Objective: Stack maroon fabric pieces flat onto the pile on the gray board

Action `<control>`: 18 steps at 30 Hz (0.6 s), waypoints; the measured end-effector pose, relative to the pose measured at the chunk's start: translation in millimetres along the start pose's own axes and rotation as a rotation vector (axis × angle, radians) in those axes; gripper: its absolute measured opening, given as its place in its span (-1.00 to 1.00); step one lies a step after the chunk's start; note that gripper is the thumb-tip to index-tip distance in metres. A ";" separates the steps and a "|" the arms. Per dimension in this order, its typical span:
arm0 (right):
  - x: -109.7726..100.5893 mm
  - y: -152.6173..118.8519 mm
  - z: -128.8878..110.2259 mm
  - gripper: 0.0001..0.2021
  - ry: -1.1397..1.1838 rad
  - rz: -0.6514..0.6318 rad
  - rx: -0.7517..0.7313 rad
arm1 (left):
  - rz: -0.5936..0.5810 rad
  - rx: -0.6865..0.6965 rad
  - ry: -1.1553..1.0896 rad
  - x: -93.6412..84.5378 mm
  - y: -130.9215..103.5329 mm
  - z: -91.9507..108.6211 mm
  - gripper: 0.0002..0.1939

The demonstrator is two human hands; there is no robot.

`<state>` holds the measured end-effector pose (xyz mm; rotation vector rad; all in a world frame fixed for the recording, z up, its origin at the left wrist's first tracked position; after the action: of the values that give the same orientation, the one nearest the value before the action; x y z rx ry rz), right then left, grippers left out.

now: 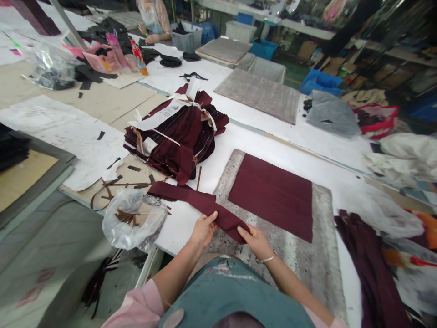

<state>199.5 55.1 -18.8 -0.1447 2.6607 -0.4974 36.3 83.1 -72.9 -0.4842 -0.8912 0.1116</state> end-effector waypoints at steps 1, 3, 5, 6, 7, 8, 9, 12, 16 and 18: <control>-2.2 -3.2 -3.7 -0.62 0.012 0.008 -0.007 | -0.009 0.021 0.010 4.4 -2.1 3.8 -0.67; -9.5 -9.4 -12.6 -0.62 0.037 0.045 0.001 | -0.033 0.028 0.073 12.0 -7.2 9.5 -0.67; -19.5 -14.9 -23.9 -0.63 0.108 0.072 0.009 | -0.060 0.033 0.257 15.4 -13.7 17.0 -0.70; -25.1 -17.2 -30.4 -0.65 0.159 0.077 0.004 | -0.083 0.065 0.406 16.3 -17.6 23.7 -0.68; -31.1 -19.2 -37.3 -0.66 0.213 0.080 -0.007 | -0.110 0.136 0.585 17.6 -22.2 33.5 -0.63; -36.9 -21.0 -44.4 -0.68 0.260 0.083 -0.021 | -0.141 0.254 0.770 20.7 -27.7 46.1 -0.60; -42.4 -22.6 -51.8 -0.69 0.295 0.086 -0.035 | -0.174 0.415 0.938 26.2 -34.8 60.2 -0.60; -50.3 -27.6 -78.7 -0.75 0.322 0.069 -0.079 | -0.235 0.912 1.225 49.0 -59.7 92.6 -0.67; -38.2 -39.7 -130.8 -0.75 0.261 -0.092 -0.186 | -0.413 0.940 1.241 80.4 -59.0 88.5 -0.35; -32.1 -47.5 -155.9 -0.72 0.250 -0.204 -0.276 | -0.511 0.718 1.042 93.4 -49.8 78.1 -0.51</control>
<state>162.8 66.7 142.8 -0.4683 2.9676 -0.2174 29.8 94.1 58.1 0.3733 0.1052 -0.2717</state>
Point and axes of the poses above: each hand's wrist, its own y-axis towards the middle knuckle, its own x-axis out of the palm, z = x × y, the point moved 7 cm from there along y, towards the middle knuckle, and after that the axes turned 6 degrees about x, right-handed, at the moved point
